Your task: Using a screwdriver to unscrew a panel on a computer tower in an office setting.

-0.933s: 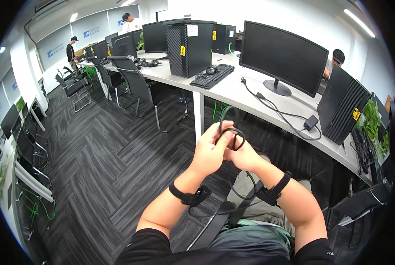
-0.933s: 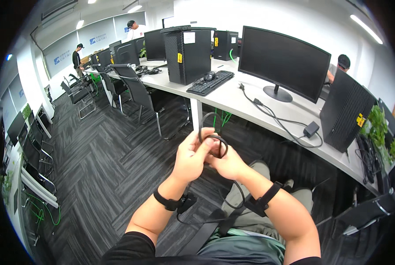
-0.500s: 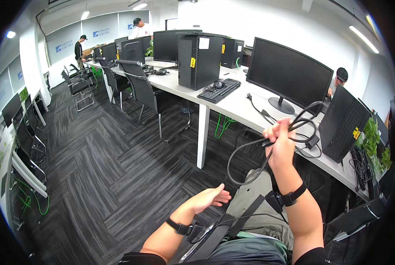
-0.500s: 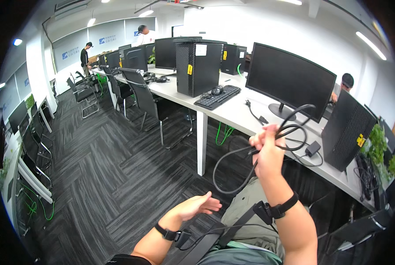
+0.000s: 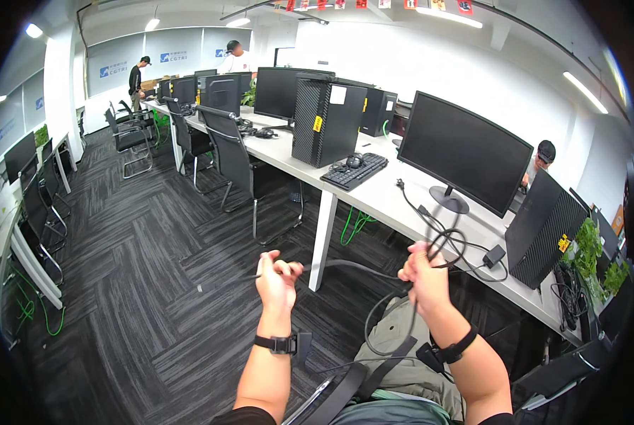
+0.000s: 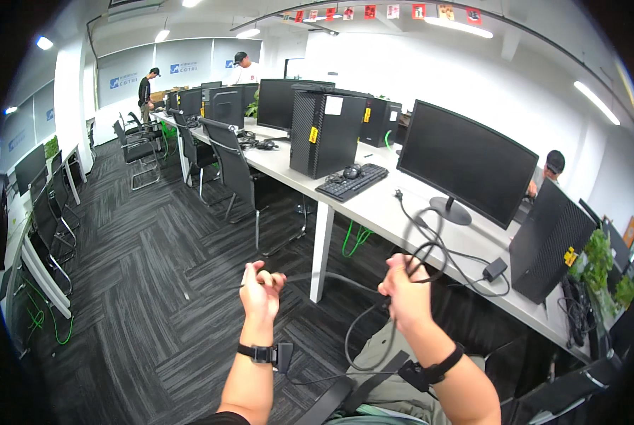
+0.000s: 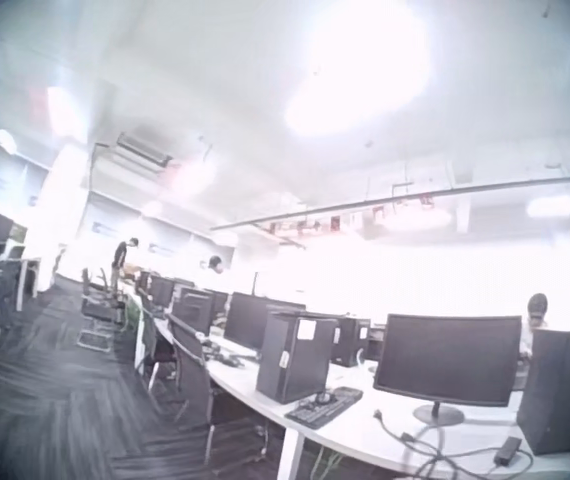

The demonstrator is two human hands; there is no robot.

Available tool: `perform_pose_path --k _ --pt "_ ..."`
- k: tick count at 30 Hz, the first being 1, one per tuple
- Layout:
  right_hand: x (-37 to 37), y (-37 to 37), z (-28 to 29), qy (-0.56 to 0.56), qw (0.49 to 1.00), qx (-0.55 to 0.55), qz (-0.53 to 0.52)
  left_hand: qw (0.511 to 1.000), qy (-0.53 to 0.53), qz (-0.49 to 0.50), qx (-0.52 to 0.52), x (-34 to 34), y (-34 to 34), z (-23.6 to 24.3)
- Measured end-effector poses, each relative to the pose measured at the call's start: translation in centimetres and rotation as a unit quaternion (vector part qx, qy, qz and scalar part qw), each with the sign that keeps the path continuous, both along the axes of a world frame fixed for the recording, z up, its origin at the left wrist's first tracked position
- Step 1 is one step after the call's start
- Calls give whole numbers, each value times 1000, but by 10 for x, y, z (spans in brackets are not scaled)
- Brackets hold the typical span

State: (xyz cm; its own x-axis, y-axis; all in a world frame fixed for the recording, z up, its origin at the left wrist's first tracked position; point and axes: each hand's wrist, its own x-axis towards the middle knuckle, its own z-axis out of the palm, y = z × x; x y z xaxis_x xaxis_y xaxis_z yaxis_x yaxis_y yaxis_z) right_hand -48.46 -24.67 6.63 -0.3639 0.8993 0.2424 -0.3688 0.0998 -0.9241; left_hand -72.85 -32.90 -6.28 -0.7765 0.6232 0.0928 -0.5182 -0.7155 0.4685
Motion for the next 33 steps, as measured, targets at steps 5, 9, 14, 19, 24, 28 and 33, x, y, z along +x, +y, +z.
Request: perform_pose_path --k 5,9,14,19,24,28,33 --pt "-29 -12 -26 -65 996 47 23 804 494 13 -330 62 8 27" --pt "-39 -14 -29 -138 986 98 -11 801 543 -79 -241 117 2 39" --pt "-31 -3 -38 -139 983 108 -41 767 619 24 -167 135 0 42" --pt "-29 6 -50 -48 995 87 -33 719 683 -40 -120 143 1 45" --pt "-20 5 -54 1 999 10 41 696 706 -83 -99 142 10 39" --pt "-6 33 -56 -46 994 -70 65 659 722 -106 -182 142 41 32" --pt "14 90 -79 -56 978 -165 114 560 788 -69 -245 137 85 24"
